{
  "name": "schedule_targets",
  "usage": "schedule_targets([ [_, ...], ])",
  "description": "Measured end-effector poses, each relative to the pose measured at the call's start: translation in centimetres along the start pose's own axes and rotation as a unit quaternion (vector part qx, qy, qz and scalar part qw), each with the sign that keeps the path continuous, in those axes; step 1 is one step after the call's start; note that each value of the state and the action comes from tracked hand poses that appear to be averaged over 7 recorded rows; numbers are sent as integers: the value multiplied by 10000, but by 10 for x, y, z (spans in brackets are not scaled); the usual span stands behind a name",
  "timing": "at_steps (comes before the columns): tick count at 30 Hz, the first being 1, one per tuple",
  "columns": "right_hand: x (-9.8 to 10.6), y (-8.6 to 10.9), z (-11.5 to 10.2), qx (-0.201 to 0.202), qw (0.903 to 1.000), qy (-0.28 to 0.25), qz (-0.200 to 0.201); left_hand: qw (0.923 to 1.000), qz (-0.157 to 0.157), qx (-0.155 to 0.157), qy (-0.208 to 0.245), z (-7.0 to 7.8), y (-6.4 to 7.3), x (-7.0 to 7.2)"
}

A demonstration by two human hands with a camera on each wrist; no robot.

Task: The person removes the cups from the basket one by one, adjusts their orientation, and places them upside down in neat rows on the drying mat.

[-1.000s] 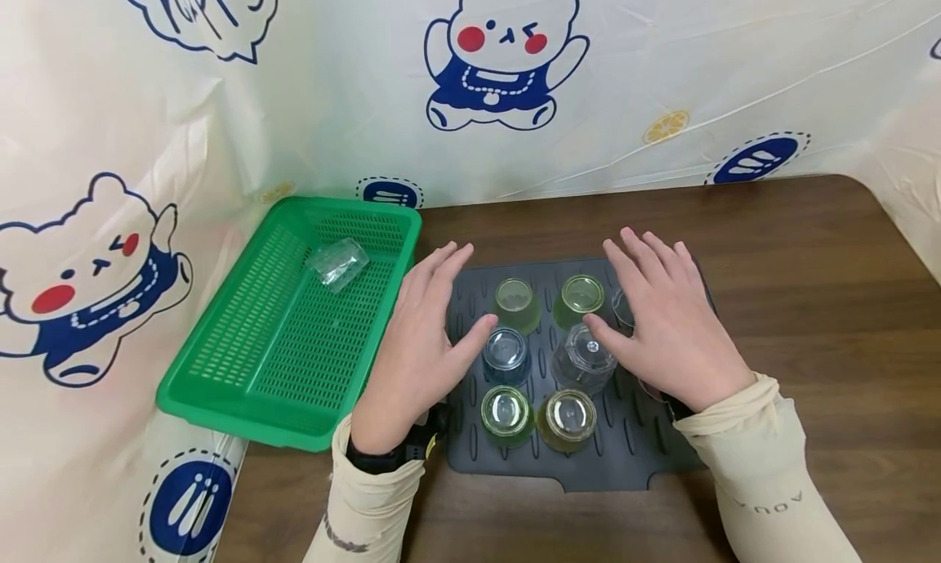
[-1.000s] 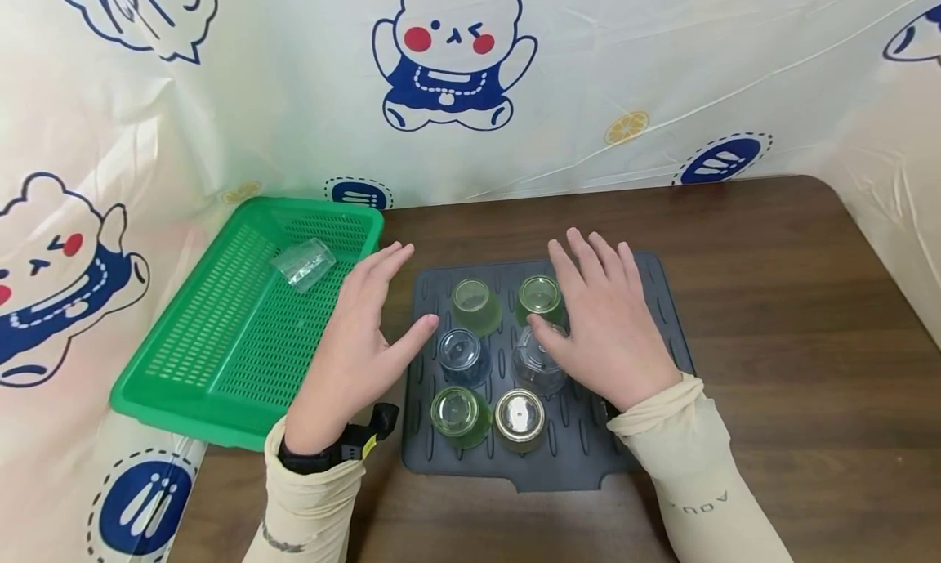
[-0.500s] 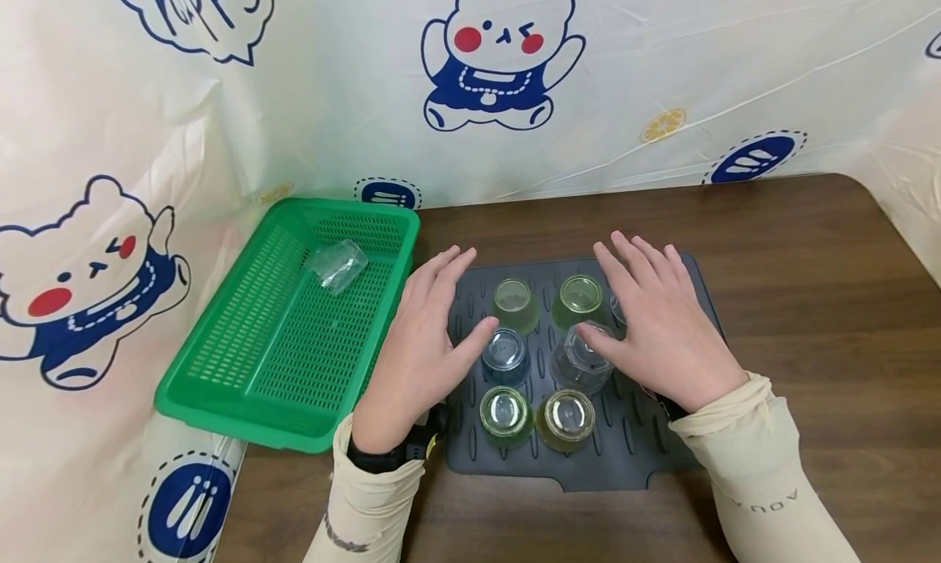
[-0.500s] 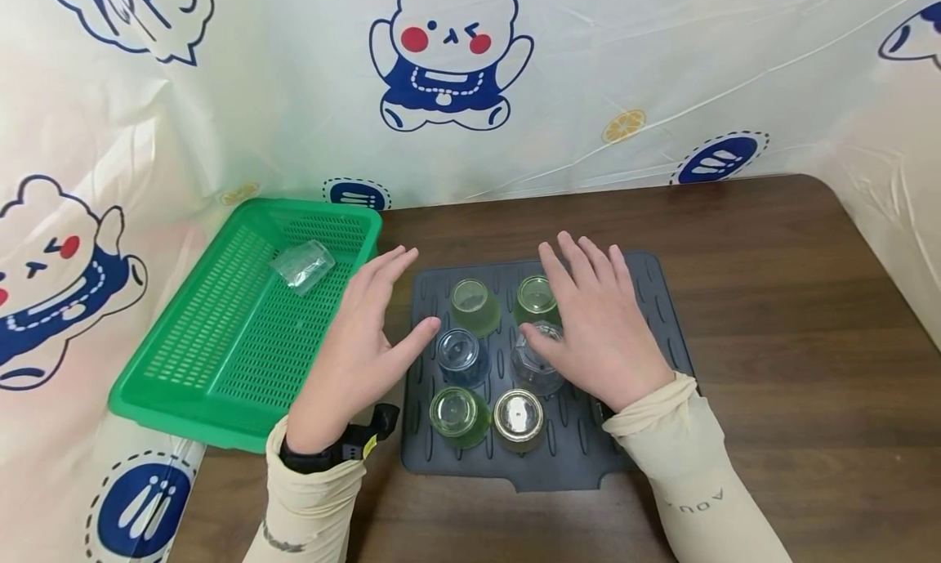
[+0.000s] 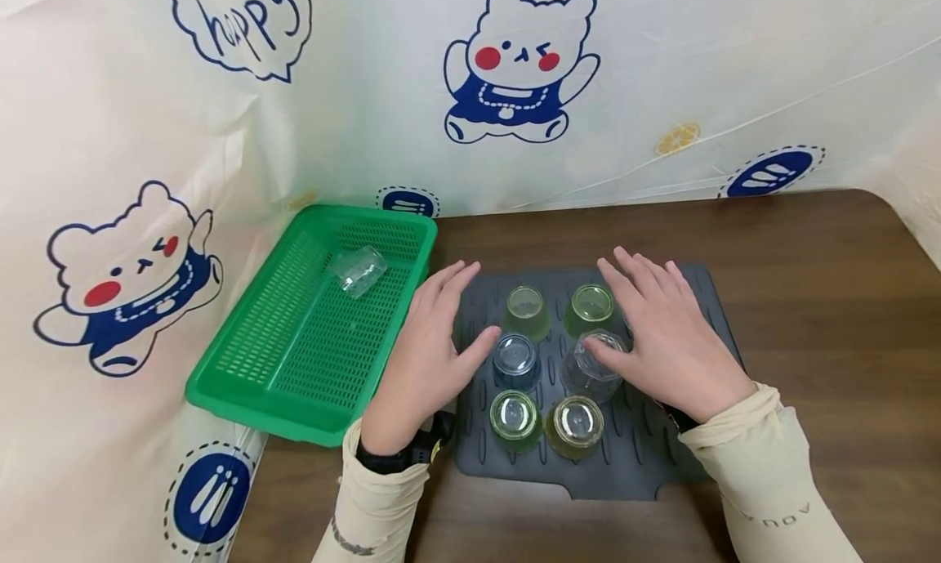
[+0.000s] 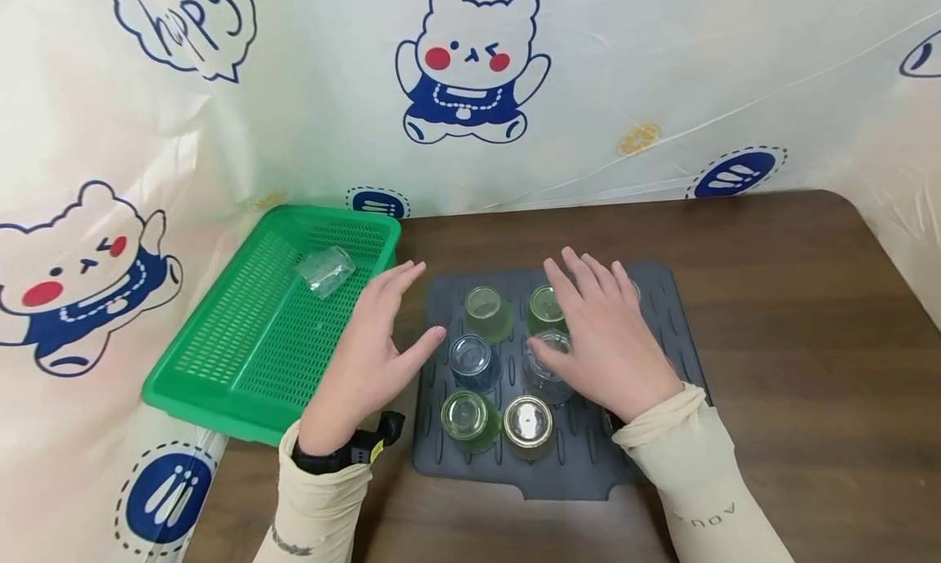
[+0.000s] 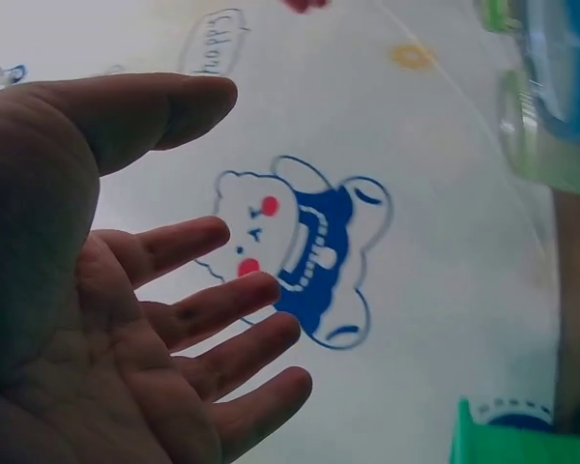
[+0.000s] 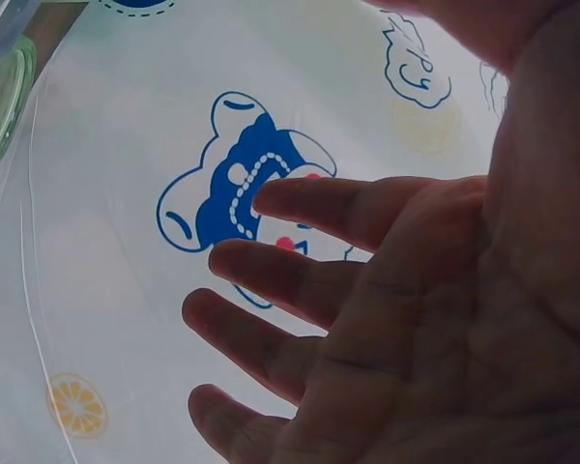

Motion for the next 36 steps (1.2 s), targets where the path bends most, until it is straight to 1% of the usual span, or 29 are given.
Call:
schedule_targets([
  [2,1,1,1,-41,10000,-13,-14,9997,-26,-23,-261,-5,2,7],
  [4,1,1,2,-96,9999,-39,-21,9983,-61,-53,-582,-14,2,18],
  [5,2,1,2,-124,9999,-60,-24,9973,-87,-68,-729,-19,0,25],
  [7,4,2,5,-186,9998,-76,-20,9949,-257,-49,-974,-31,-8,37],
  [8,6,4,6,-222,9997,-79,-18,9930,-399,-6,-1114,-39,-13,41],
  [9,8,5,8,-253,9996,-85,-14,9904,-616,93,-1238,-48,-18,45],
  [11,11,6,10,-286,9996,-84,14,9821,-1120,338,-1473,-70,-28,50],
  [12,12,7,10,-292,9995,-89,25,9768,-1364,456,-1585,-84,-33,51],
  [14,13,7,10,-287,9995,-109,44,9672,-1698,630,-1783,-113,-41,50],
  [15,13,7,10,-278,9995,-122,53,9631,-1817,696,-1857,-127,-45,49],
  [18,14,7,8,-213,9996,-169,85,9551,-1973,814,-2054,-164,-52,43],
  [21,15,6,5,-164,9995,-262,96,9453,-2180,1040,-2190,-189,-53,41],
  [23,13,7,5,-162,9994,-307,50,9381,-2372,1157,-2242,-204,-54,34],
  [24,12,7,5,-168,9993,-336,21,9360,-2419,1202,-2258,-210,-55,31],
  [26,12,7,7,-177,9991,-378,-20,9341,-2438,1222,-2303,-218,-58,27],
  [27,11,7,7,-173,9991,-390,-26,9345,-2408,1198,-2332,-221,-60,25],
  [29,12,7,9,-159,9990,-411,-15,9356,-2326,1160,-2388,-222,-65,22],
  [30,12,6,10,-152,9990,-417,-1,9363,-2281,1112,-2429,-221,-67,21],
  [32,11,6,10,-136,9990,-426,-24,9373,-2243,1006,-2469,-217,-68,18],
  [36,8,5,11,-165,9988,-442,-152,9359,-2304,774,-2550,-205,-72,11],
])
Point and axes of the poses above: each hand's wrist, its own y-axis away from the middle knuckle, its own x-axis out of the back of the hand, z = x × y, the point moved 4 cm from there along -y, towards the middle knuckle, and after that the axes turned 12 degrees about z, right-handed, at the moved point
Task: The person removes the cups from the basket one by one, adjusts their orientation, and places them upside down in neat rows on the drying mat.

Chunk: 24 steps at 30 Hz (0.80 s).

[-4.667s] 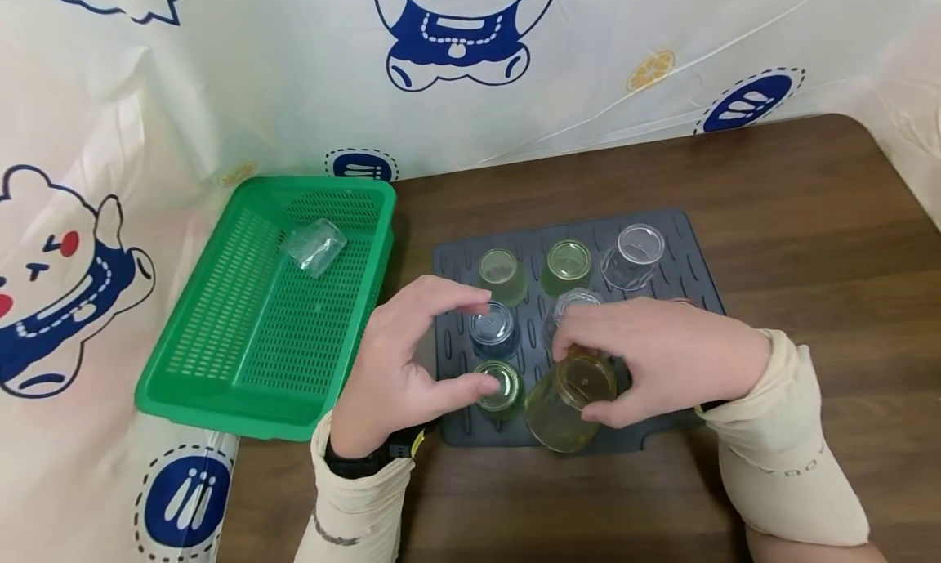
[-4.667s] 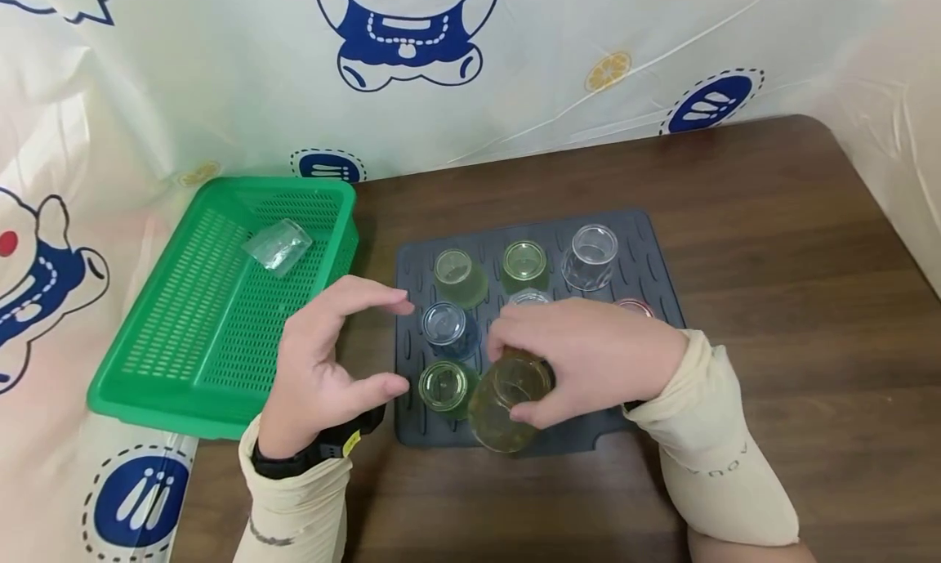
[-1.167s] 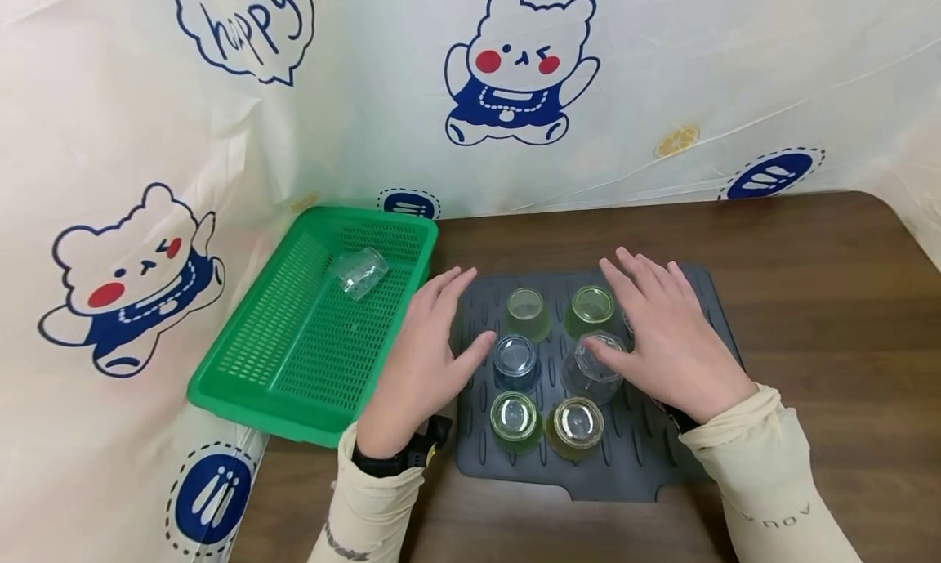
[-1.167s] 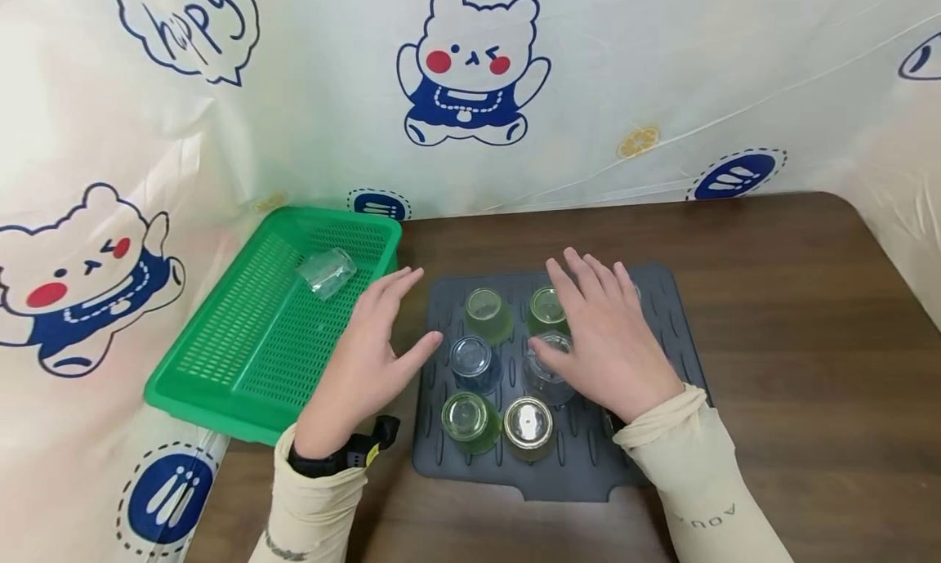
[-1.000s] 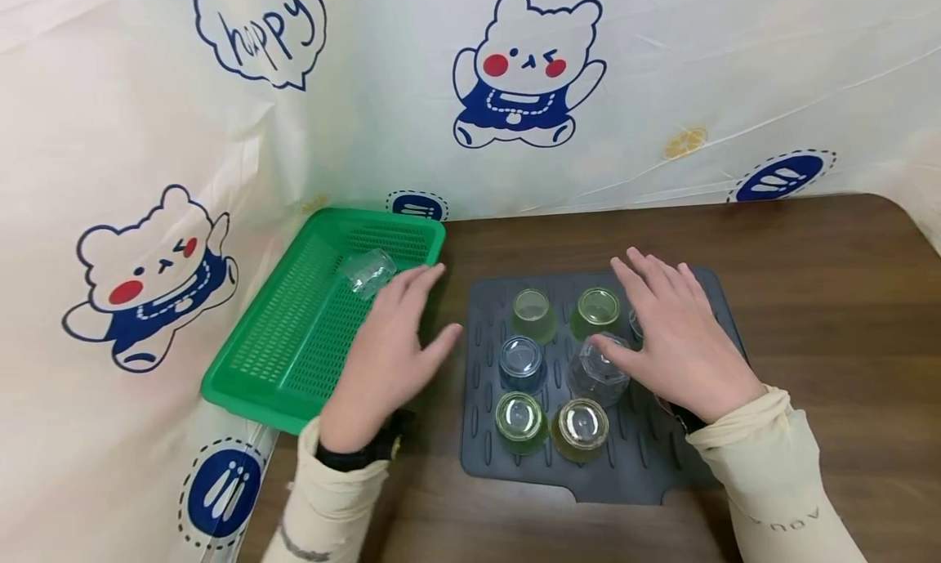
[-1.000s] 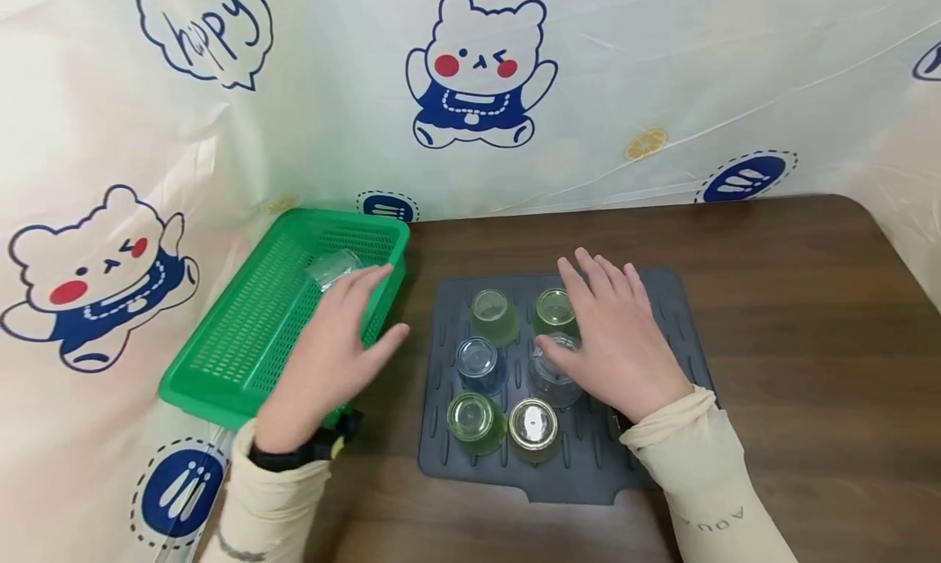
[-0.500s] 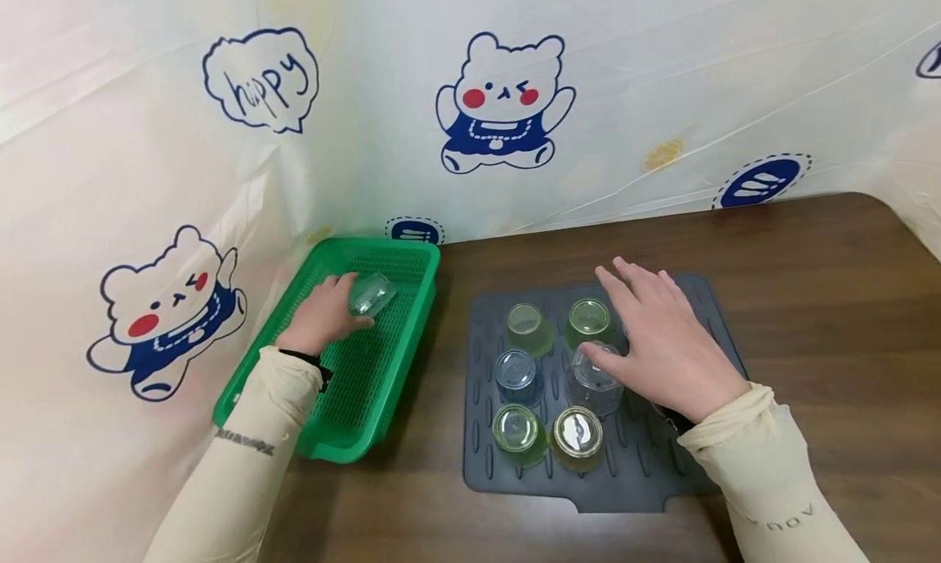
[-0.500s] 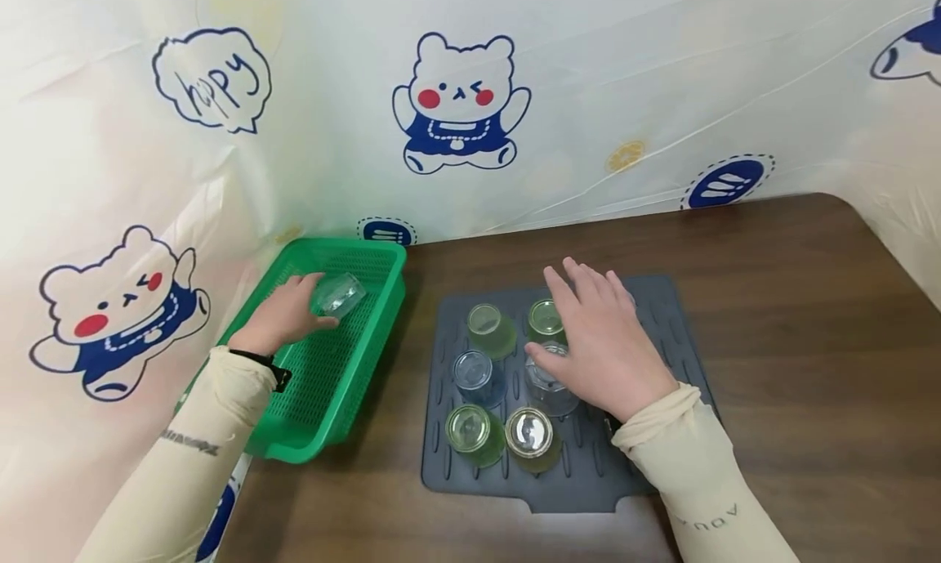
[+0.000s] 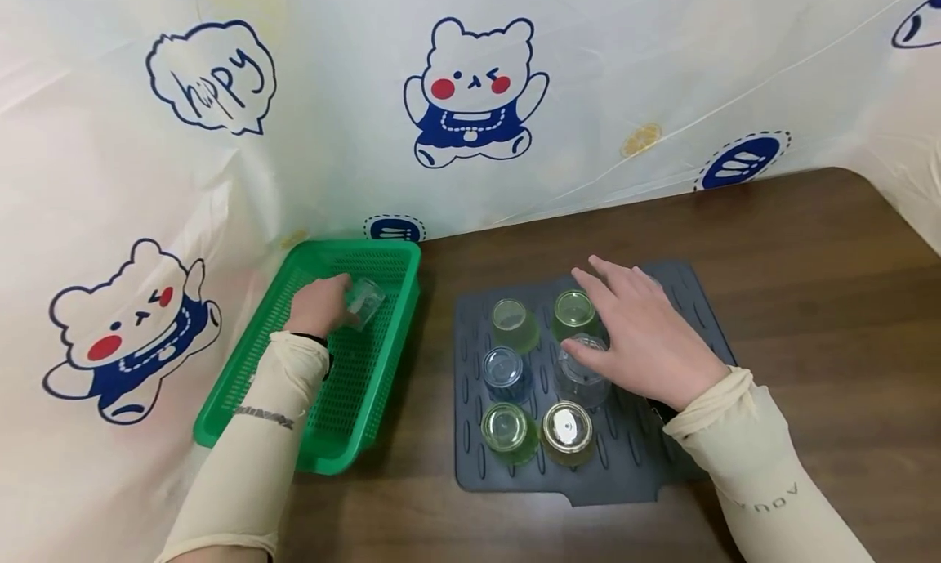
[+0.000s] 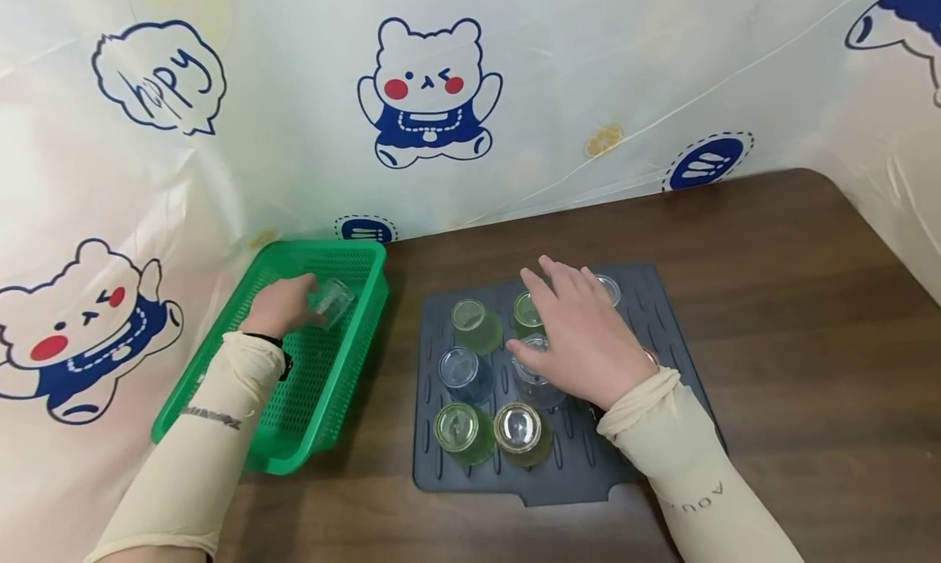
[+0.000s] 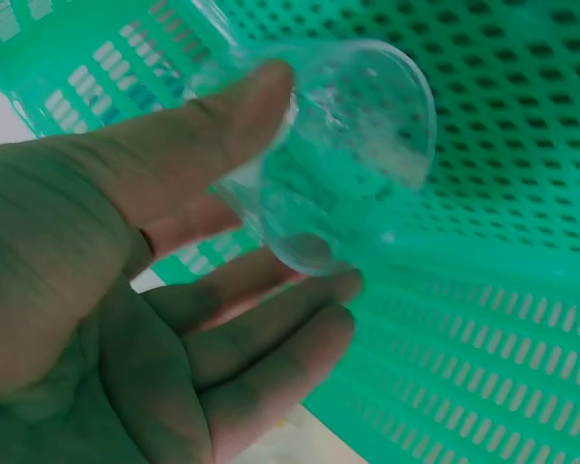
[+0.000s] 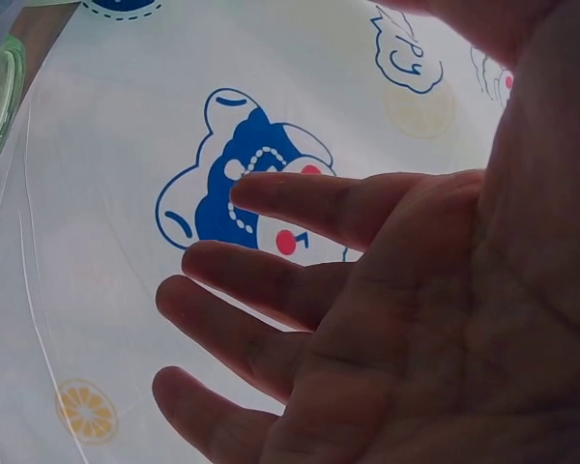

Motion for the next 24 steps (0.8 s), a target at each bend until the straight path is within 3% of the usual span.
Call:
schedule_targets([
  [6,-1,2,1,-82,9999,20,-143,9999,-60,-67,-69,13,1,2],
  [15,0,-2,-3,-6,9998,-23,-186,9999,17,-135,-58,13,6,10],
  [21,0,-1,-3,-11,9997,65,-254,9996,176,-189,98,15,13,2],
  [24,-2,2,-5,19,9996,37,-289,9985,393,44,392,16,21,-6],
])
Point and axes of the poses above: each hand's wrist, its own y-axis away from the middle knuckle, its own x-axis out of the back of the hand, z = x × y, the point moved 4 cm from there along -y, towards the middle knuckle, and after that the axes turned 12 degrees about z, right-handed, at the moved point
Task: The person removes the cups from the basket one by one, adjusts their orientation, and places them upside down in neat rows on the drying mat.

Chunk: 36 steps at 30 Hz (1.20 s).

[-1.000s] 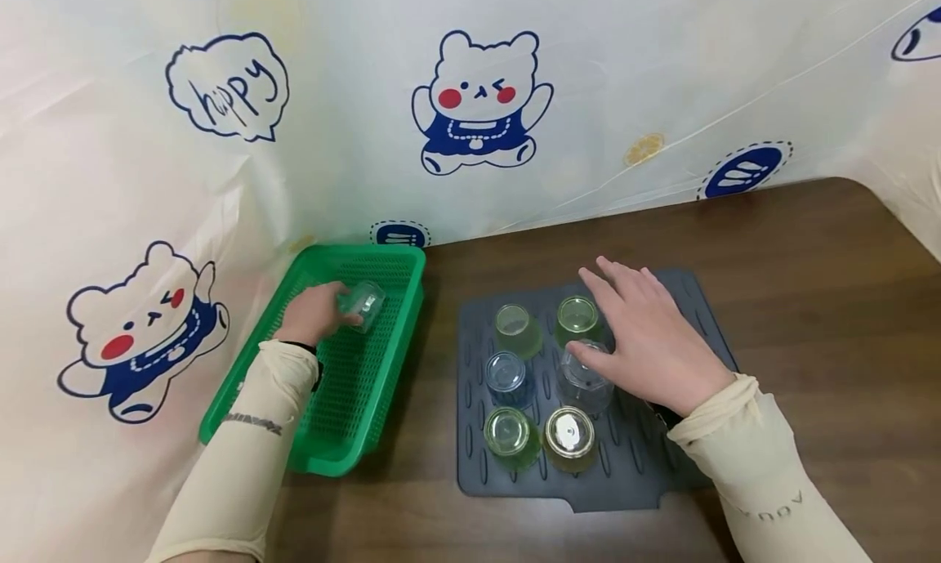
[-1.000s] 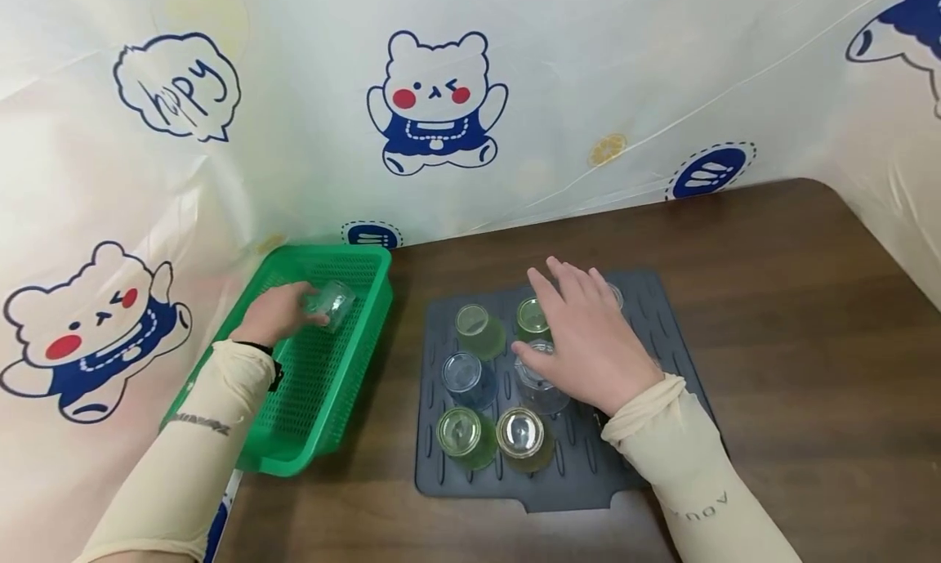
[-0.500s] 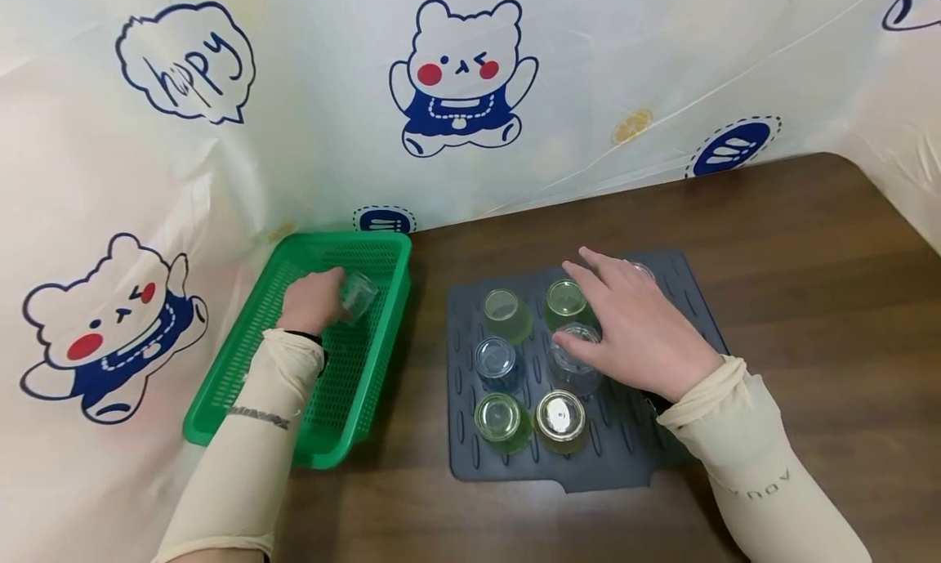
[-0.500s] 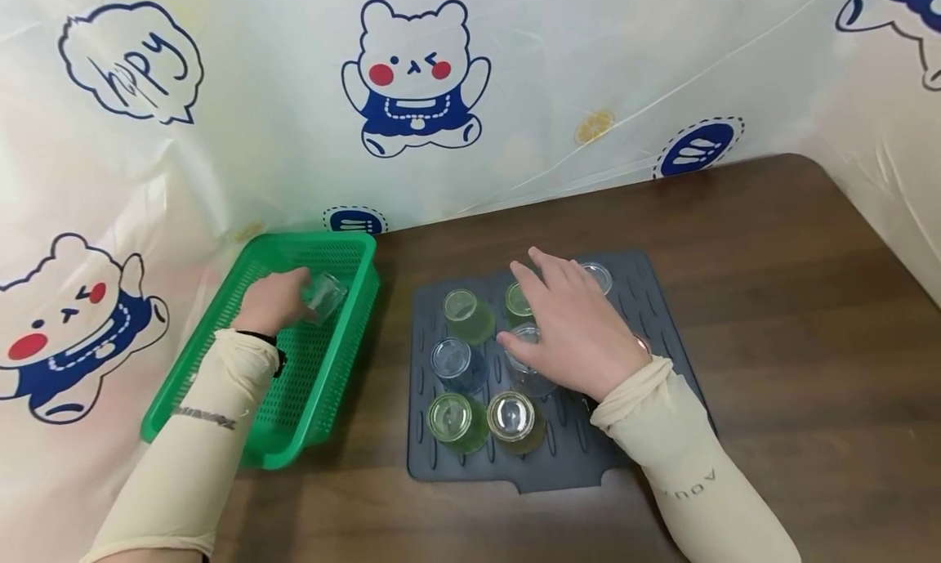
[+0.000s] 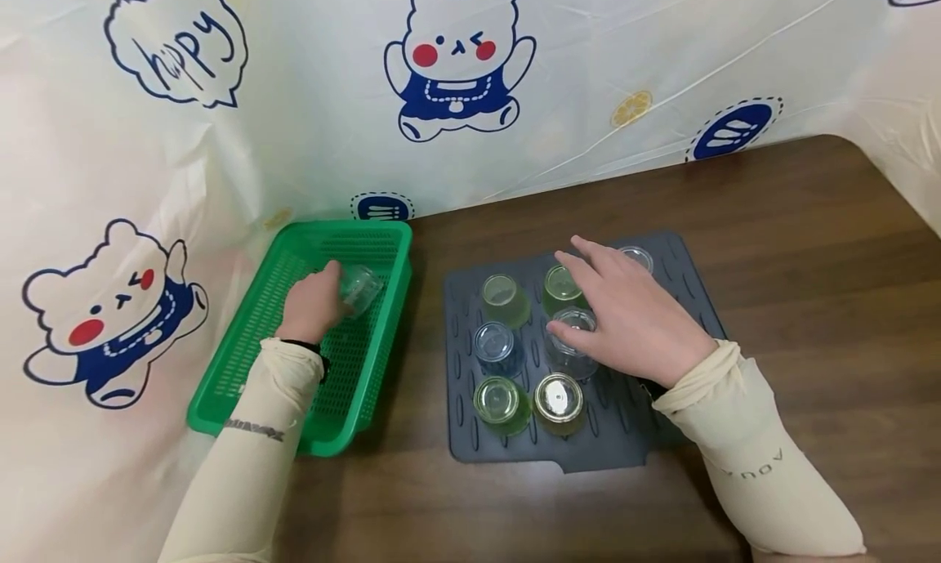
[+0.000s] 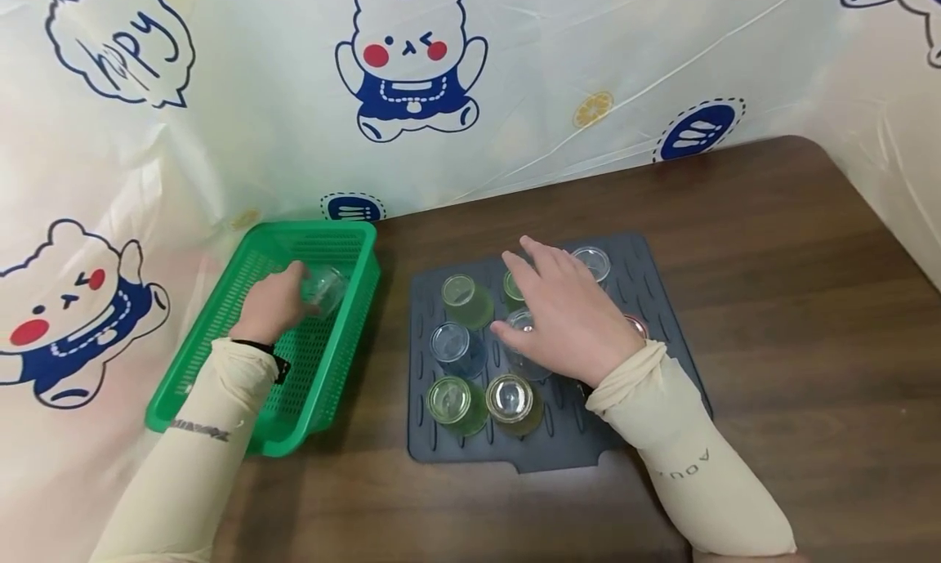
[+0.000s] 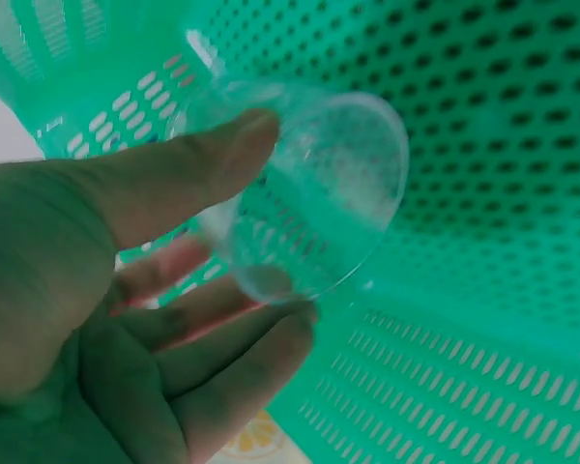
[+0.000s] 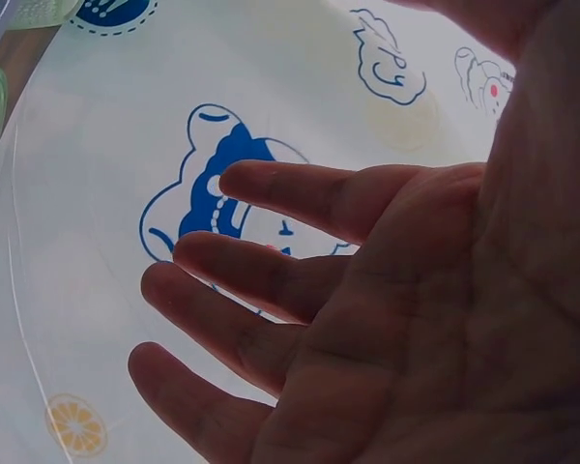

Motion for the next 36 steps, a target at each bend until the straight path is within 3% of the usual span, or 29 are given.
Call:
schedule_targets([
  [6,5,4,-6,173,9997,-162,35,9951,576,596,542,2,21,4],
  [9,9,5,-3,155,9996,-158,150,9904,847,751,790,12,28,13],
  [13,17,4,0,154,9989,-205,394,9802,1378,819,1158,35,33,45],
  [17,28,3,-2,302,9929,-598,985,9621,1826,507,1962,79,46,94],
  [20,40,5,-7,545,9812,-998,1560,9335,2438,-115,2626,133,71,136],
  [21,44,6,-10,651,9759,-1157,1732,9196,2706,-450,2813,151,81,148],
  [23,52,8,-14,895,9628,-1550,2026,8814,3323,-1275,3106,186,98,163],
  [25,61,10,-19,1166,9464,-1980,2269,8409,3712,-2116,3322,212,111,167],
  [26,66,11,-22,1305,9365,-2208,2390,8233,3736,-2494,3469,222,115,167],
  [29,77,15,-27,1656,9070,-2788,2686,7845,3506,-3226,3970,242,124,160],
  [31,81,17,-30,1826,8950,-3059,2682,7713,3297,-3390,4260,246,126,153],
  [33,81,18,-31,1929,8889,-3272,2560,7634,3172,-3393,4489,247,127,145],
  [34,81,19,-32,1969,8887,-3324,2469,7614,3148,-3350,4571,247,128,141],
  [36,79,19,-32,2043,8897,-3393,2271,7653,3095,-3222,4634,245,130,134],
])
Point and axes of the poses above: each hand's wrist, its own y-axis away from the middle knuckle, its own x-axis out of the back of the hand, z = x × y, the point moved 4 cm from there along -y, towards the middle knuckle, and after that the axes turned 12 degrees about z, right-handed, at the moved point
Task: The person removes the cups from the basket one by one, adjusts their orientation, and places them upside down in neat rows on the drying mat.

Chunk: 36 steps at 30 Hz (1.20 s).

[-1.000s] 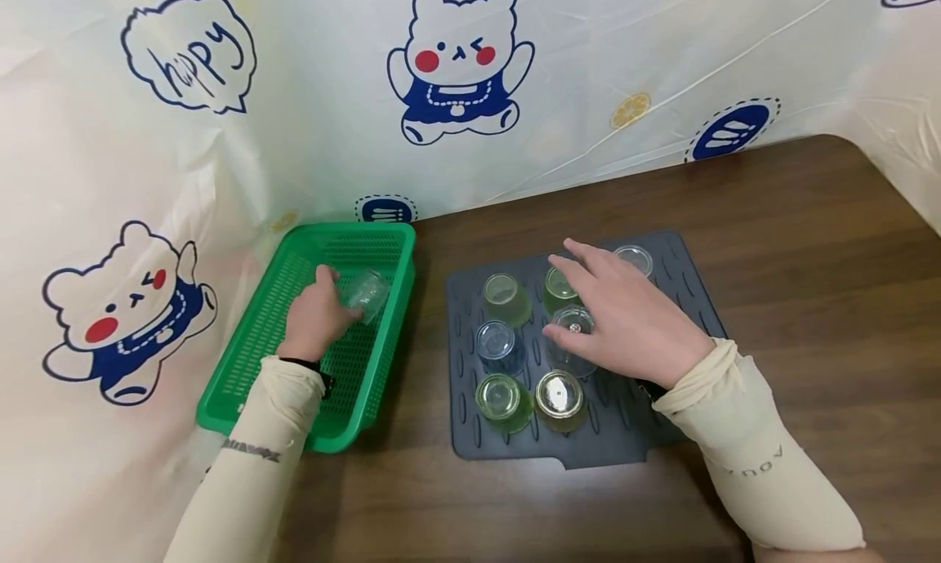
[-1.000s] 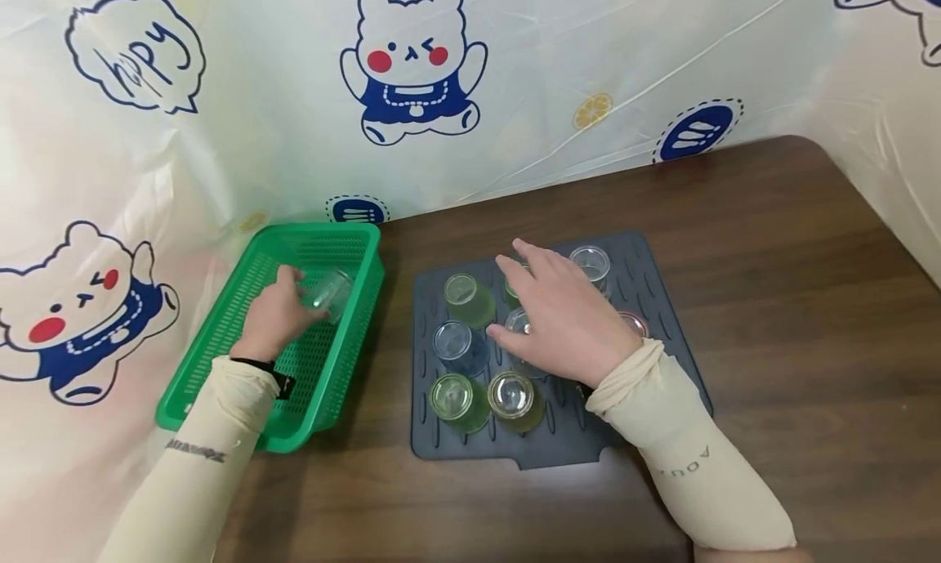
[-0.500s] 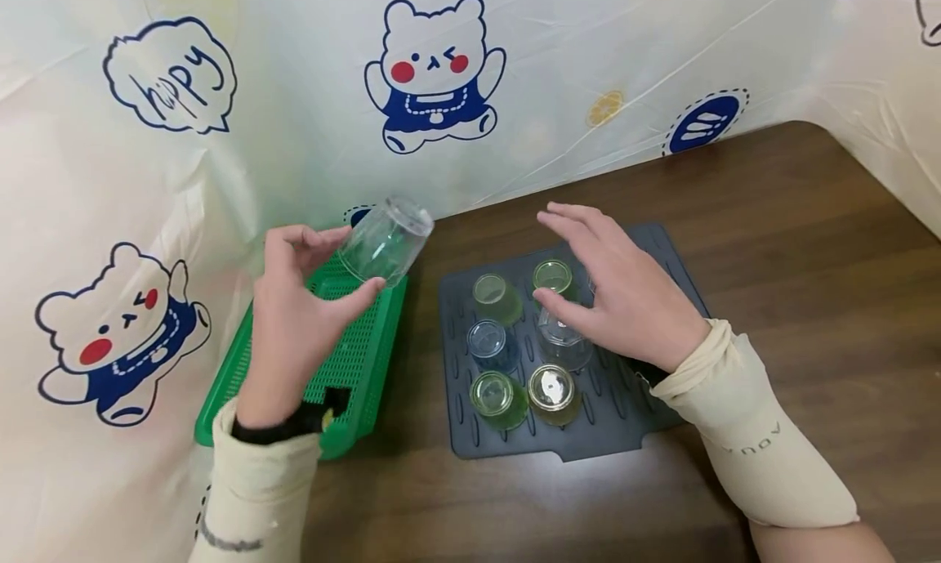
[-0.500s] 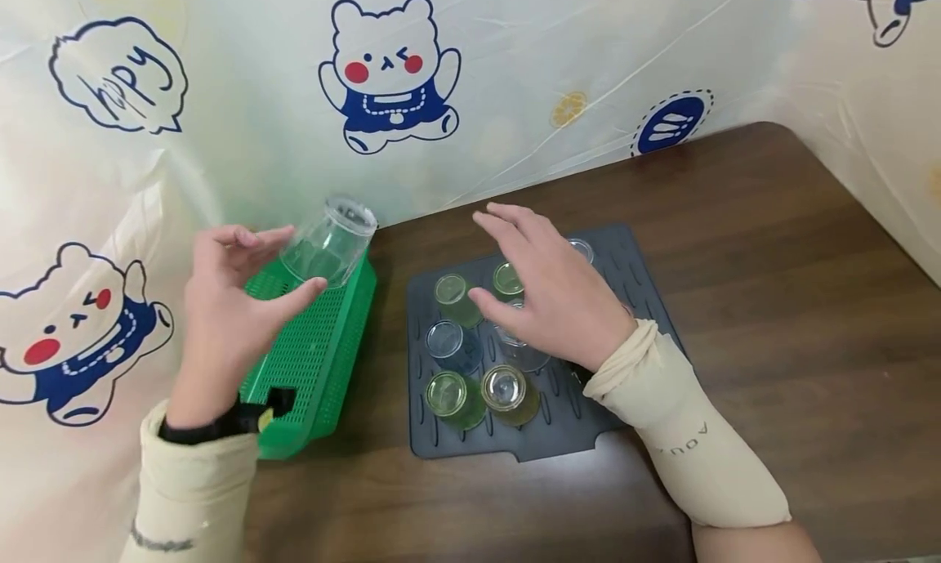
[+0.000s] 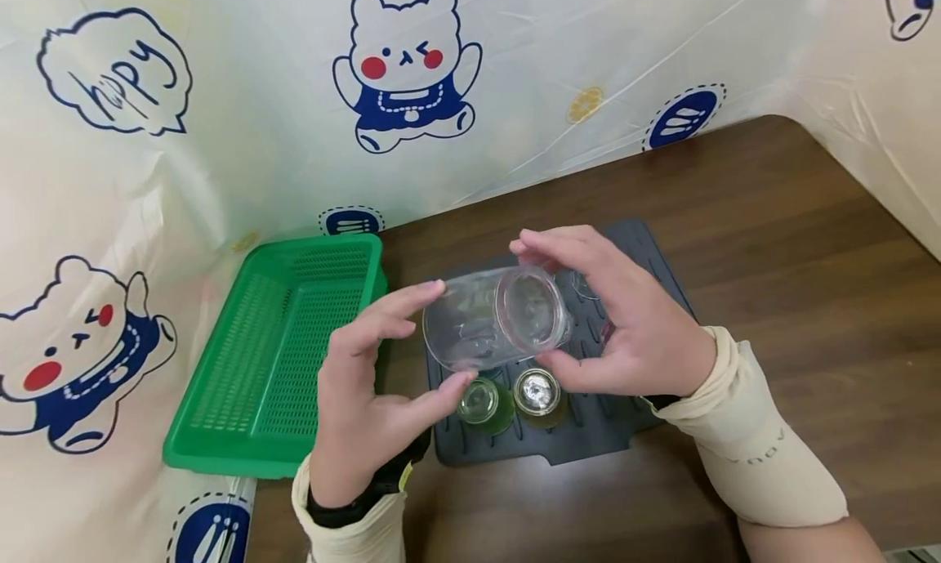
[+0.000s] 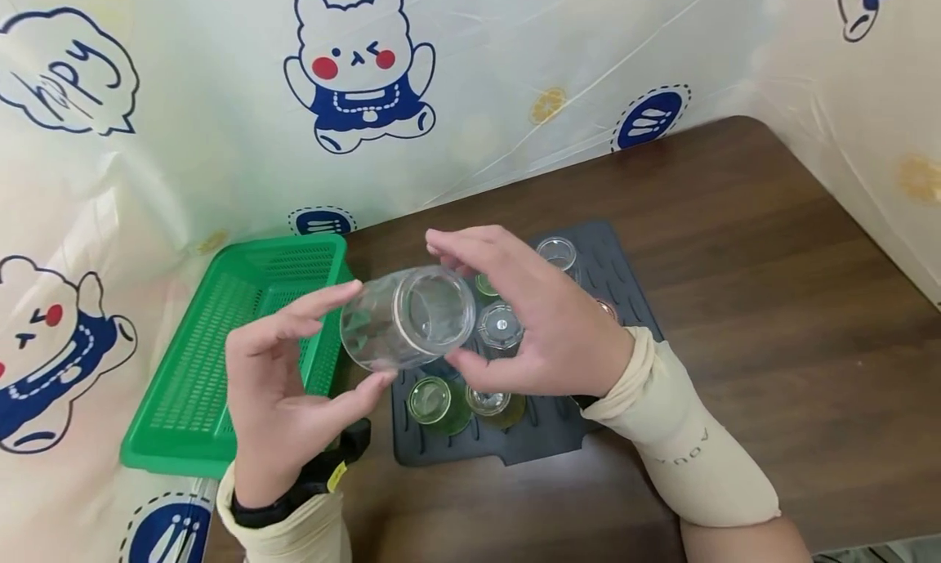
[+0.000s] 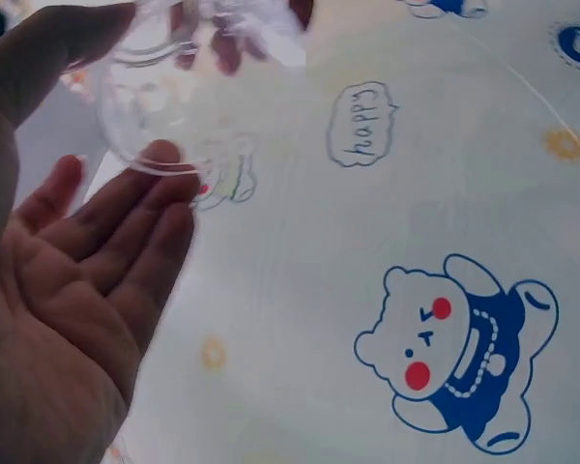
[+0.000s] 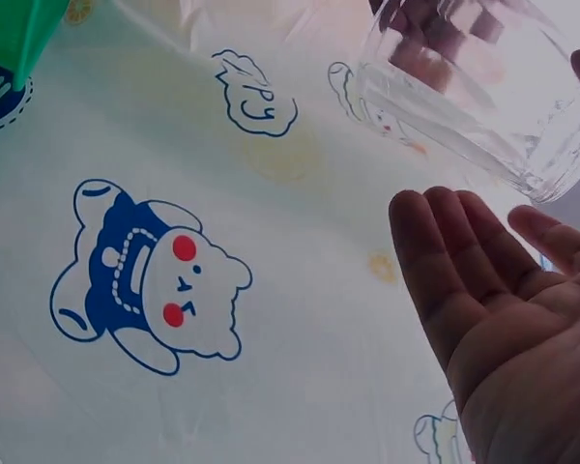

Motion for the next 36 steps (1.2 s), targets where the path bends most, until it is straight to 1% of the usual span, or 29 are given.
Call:
schedule_targets([
  [3,-7,-2,-2,136,9997,-121,-192,9999,83,119,-28,0,9,5],
  [5,-8,-4,-2,173,9995,-128,-213,9999,99,121,-49,0,9,6],
  [8,-7,-7,-3,231,9997,-22,-93,10000,-9,65,13,-1,4,6],
  [11,-5,-9,-6,245,9996,137,37,9998,-196,78,-11,-2,-2,5],
  [13,-6,-10,-7,282,9994,195,86,9996,-266,32,-55,-1,-5,6],
  [17,-9,-12,-7,315,9992,203,118,9990,-345,-90,-266,-1,-7,8],
  [21,-13,-12,-6,252,9993,282,65,9973,-463,-168,-543,-3,-8,11],
  [23,-14,-13,-5,218,9993,318,25,9961,-524,-161,-690,-4,-9,13],
  [25,-16,-13,-3,182,9994,301,-4,9952,-571,-73,-796,-6,-8,15],
  [28,-18,-13,1,83,9999,79,-40,9946,-606,112,-836,-11,-5,18],
  [32,-24,-7,14,-239,9990,-375,-64,9941,-617,202,-870,-20,3,19],
  [34,-27,0,25,-482,9966,-656,-86,9926,-668,243,-988,-26,9,18],
  [36,-29,10,35,-750,9917,-1031,-132,9914,-744,295,-1031,-32,15,16],
])
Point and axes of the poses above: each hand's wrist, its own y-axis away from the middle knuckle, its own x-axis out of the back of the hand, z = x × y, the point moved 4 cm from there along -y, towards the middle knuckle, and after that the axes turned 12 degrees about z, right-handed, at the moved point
